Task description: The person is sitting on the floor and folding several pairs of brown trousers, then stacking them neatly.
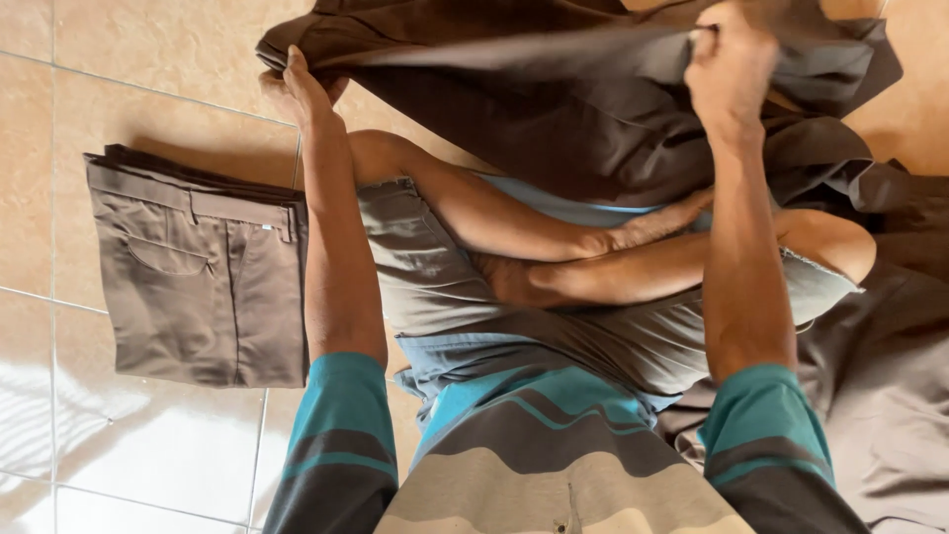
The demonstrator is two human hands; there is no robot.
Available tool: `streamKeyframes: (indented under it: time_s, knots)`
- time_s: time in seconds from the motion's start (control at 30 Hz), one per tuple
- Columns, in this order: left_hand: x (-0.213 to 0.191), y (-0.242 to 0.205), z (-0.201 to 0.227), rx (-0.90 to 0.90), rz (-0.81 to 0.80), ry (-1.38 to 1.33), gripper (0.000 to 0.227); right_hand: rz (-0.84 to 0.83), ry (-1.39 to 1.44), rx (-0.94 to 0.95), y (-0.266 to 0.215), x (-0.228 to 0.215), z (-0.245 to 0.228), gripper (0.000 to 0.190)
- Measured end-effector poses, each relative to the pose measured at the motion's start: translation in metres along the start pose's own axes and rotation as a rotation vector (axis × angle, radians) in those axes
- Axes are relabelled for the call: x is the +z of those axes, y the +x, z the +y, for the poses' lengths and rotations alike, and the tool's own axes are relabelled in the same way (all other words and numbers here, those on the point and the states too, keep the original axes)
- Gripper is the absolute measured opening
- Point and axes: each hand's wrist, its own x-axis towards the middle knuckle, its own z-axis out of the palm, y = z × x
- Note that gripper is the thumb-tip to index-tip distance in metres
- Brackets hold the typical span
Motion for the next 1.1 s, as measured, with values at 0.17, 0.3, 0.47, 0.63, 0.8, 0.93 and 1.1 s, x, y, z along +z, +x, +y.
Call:
streamKeyframes:
  time_s: [0.17,0.3,0.47,0.63,0.8,0.93,1.1]
  knots:
    - [0.002,0.002,-0.003,0.042,0.037,-0.072,0.043,-0.352,0.076,-0.009,-0.052,-0.063,-0.097,0.009]
    - [0.000,0.004,-0.003,0.054,0.042,-0.024,0.042,-1.010,-0.047,0.012,-0.127,-0.036,-0.122,0.040]
    - [0.000,-0.003,0.003,0.052,0.028,-0.064,0.048,-0.852,0.032,-0.089,-0.128,-0.043,-0.129,0.038]
    - [-0.001,0.002,0.000,0.041,0.066,-0.104,0.041,-0.867,0.124,0.094,-0.132,-0.037,-0.119,0.031]
    - [0.001,-0.002,0.001,0.047,0.065,-0.083,0.040,-0.797,-0.024,-0.013,-0.145,-0.032,-0.133,0.045]
    - [-0.001,-0.001,0.001,0.039,0.061,-0.099,0.044,-0.847,-0.112,-0.049,-0.155,-0.018,-0.120,0.016]
    - [-0.001,-0.007,0.007,0.001,0.103,-0.092,0.049,-0.408,-0.097,-0.059,-0.137,-0.037,-0.116,0.016]
